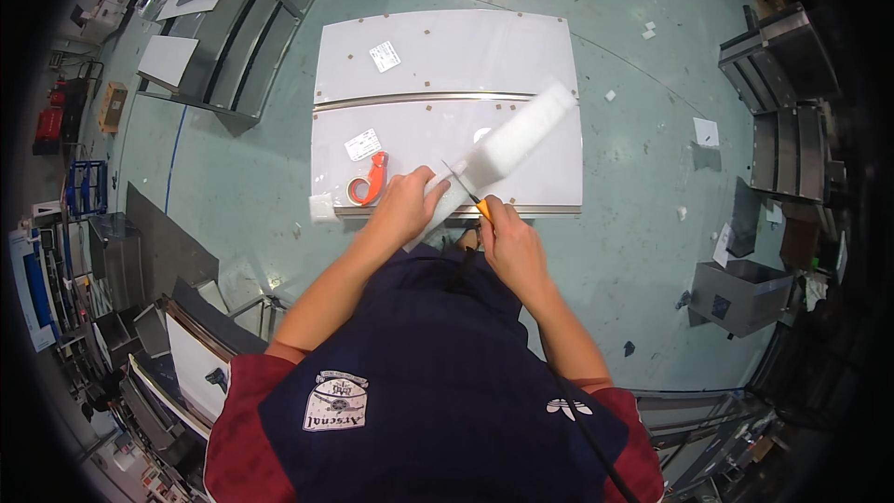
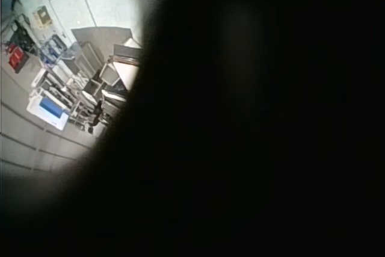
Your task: The person wraps a large white cabinet door with protective foam and tape. They use a utility knife to cut foam pieces and a tape dispenser to secure the foam around the edges. The person also handles a small card and places it on a nearby surface.
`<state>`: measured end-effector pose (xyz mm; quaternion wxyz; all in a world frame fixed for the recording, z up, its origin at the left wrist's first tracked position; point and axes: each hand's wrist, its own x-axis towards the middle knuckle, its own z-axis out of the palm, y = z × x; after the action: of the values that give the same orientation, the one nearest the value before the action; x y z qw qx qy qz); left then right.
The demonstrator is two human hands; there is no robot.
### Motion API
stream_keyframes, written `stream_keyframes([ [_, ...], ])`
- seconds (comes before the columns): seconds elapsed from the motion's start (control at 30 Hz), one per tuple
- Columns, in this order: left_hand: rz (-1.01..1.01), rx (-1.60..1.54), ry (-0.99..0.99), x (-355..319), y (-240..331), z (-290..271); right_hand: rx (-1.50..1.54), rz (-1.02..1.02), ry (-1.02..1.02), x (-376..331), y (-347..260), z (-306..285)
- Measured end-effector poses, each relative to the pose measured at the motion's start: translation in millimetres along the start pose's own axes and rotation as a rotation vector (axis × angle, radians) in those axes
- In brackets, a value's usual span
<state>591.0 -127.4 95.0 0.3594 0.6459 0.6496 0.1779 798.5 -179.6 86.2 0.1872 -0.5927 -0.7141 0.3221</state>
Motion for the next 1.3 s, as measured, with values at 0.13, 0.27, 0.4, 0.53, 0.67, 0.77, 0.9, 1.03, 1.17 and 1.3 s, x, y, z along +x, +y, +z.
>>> stream_keyframes([
  [0.13, 0.069, 0.029, 0.008, 15, -24, -7, -0.011, 0.02, -0.017, 7, 14, 17],
  [0.27, 0.014, 0.018, -0.008, 22, -50, -13, -0.006, 0.007, -0.007, 30, 11, 44],
  [0.4, 0.239, -0.069, 0.075, 34, -74, -34, 0.124, -0.103, 0.056, 64, 7, 74],
  [0.53, 0.019, -0.198, 0.217, 50, -101, -71, -0.023, -0.013, -0.053, 67, 36, 112],
  [0.67, -0.042, -0.585, 0.256, 56, -130, -79, -0.076, 0.275, -0.048, 65, 102, 171],
  [0.77, -0.402, -1.293, 0.077, 47, -162, -67, -0.013, 0.437, 0.109, 95, 149, 223],
  [0.9, -0.521, -1.31, 0.15, 38, -207, -47, 0.088, 0.583, 0.263, 140, 181, 269],
  [1.03, -0.432, -0.87, 0.24, 20, -227, -33, 0.099, 0.492, 0.303, 155, 142, 283],
  [1.17, -0.346, -0.697, 0.036, 10, -218, -25, 0.898, 0.748, -0.268, 131, 53, 264],
  [1.3, 0.2, -0.415, -0.274, 21, -187, -4, 1.453, 0.991, -0.551, 72, 14, 218],
])
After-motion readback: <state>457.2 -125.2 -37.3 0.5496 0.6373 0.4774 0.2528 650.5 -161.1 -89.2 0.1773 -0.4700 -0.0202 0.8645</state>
